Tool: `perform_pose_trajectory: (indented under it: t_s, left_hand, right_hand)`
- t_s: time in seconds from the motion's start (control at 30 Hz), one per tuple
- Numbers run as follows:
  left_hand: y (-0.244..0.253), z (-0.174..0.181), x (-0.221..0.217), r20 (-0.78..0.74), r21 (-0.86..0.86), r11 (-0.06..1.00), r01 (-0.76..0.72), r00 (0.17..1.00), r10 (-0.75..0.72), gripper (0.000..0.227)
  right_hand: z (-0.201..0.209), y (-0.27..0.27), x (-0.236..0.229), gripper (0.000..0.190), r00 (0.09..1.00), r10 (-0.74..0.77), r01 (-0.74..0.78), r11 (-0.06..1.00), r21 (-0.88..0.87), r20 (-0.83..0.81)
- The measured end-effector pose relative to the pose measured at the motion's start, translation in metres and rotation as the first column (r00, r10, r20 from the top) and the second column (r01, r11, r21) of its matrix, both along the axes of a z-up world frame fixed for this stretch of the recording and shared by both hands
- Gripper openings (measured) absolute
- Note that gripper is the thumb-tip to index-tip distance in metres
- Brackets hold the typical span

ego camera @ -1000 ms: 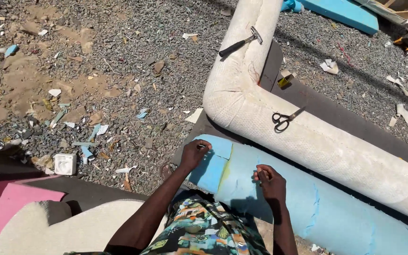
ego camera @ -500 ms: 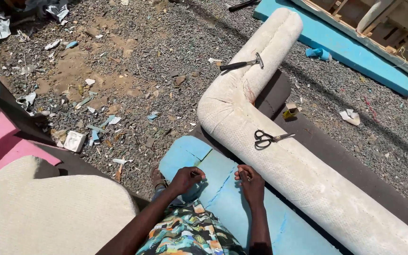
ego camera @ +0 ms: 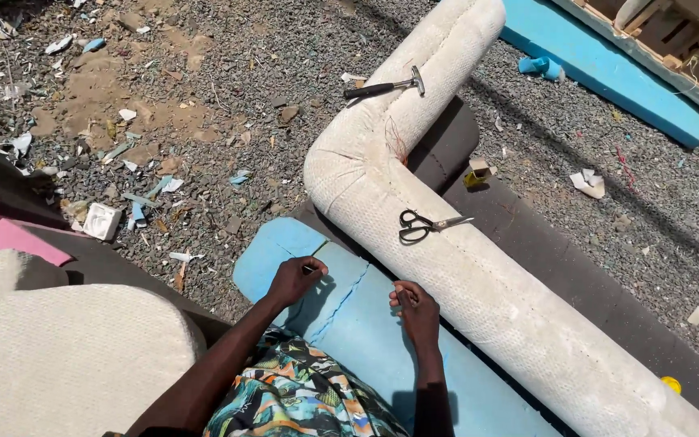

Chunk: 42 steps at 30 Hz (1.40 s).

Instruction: Hand-sewing white fabric padding onto a furniture component using a needle and thread.

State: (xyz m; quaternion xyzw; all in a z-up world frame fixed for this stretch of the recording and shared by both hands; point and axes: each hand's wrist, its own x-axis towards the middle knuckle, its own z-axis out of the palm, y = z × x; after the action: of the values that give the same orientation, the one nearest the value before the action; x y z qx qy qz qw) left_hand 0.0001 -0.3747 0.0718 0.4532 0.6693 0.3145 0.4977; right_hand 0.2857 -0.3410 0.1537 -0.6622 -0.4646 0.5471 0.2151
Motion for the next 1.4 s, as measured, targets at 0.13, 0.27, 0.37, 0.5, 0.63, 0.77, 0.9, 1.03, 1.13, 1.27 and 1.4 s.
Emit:
perform_pose_trajectory:
  t_s: [0.13,0.27,0.37,0.5,0.63,0.77,0.9,1.03,1.13,1.27,1.4]
  left_hand:
    - [0.061,-0.004,0.017,-0.021,0.007,1.0,-0.002,1.0,0.002,0.016]
    - [0.139,-0.022,0.025,-0.089,0.175,0.984,-0.03,0.995,0.046,0.015]
    - [0.193,-0.073,0.018,-0.217,0.238,0.971,-0.031,0.973,0.084,0.028]
    - [0.223,-0.128,0.026,-0.428,0.093,0.992,0.084,0.903,-0.036,0.043]
    - [0.23,-0.096,0.023,-0.509,-0.007,0.995,0.103,0.856,-0.092,0.048]
    - [0.231,-0.087,0.025,-0.534,-0.042,0.991,0.131,0.835,-0.133,0.05]
    - [0.235,-0.08,0.017,-0.5,-0.085,0.982,0.168,0.846,-0.188,0.051]
    - [0.239,-0.023,-0.001,-0.112,0.054,0.998,-0.029,0.993,0.035,0.036]
    - [0.249,-0.031,-0.003,0.366,0.063,0.957,-0.283,0.899,0.242,0.03]
    - [0.273,-0.035,0.019,0.14,0.283,0.937,-0.207,0.975,0.174,0.017]
    - [0.303,-0.041,0.04,-0.189,0.461,0.885,-0.073,0.966,0.178,0.017]
  right_hand:
    - [0.009,0.025,0.007,0.026,1.0,-0.003,0.003,1.0,-0.014,0.03]
    - [-0.004,0.054,0.017,0.026,0.997,0.058,-0.058,0.998,-0.009,0.057]
    - [-0.031,0.086,0.012,0.024,0.989,0.132,-0.133,0.991,0.022,0.061]
    - [-0.021,0.152,-0.01,0.026,0.979,0.186,-0.194,0.977,0.091,0.087]
    - [-0.037,0.243,-0.051,0.021,0.966,0.194,-0.231,0.943,0.241,0.17]
    - [-0.063,0.333,-0.081,0.025,0.923,0.252,-0.379,0.717,0.585,0.29]
    - [-0.085,0.393,-0.105,0.028,0.85,0.399,-0.525,0.591,0.613,0.343]
    - [-0.109,0.415,-0.104,0.022,0.812,0.445,-0.583,0.591,0.558,0.377]
    - [-0.12,0.425,-0.102,0.017,0.784,0.421,-0.62,0.573,0.536,0.457]
    - [-0.129,0.428,-0.099,0.019,0.808,0.368,-0.581,0.62,0.527,0.46]
    - [-0.111,0.429,-0.111,0.024,0.701,0.436,-0.702,0.566,0.433,0.565]
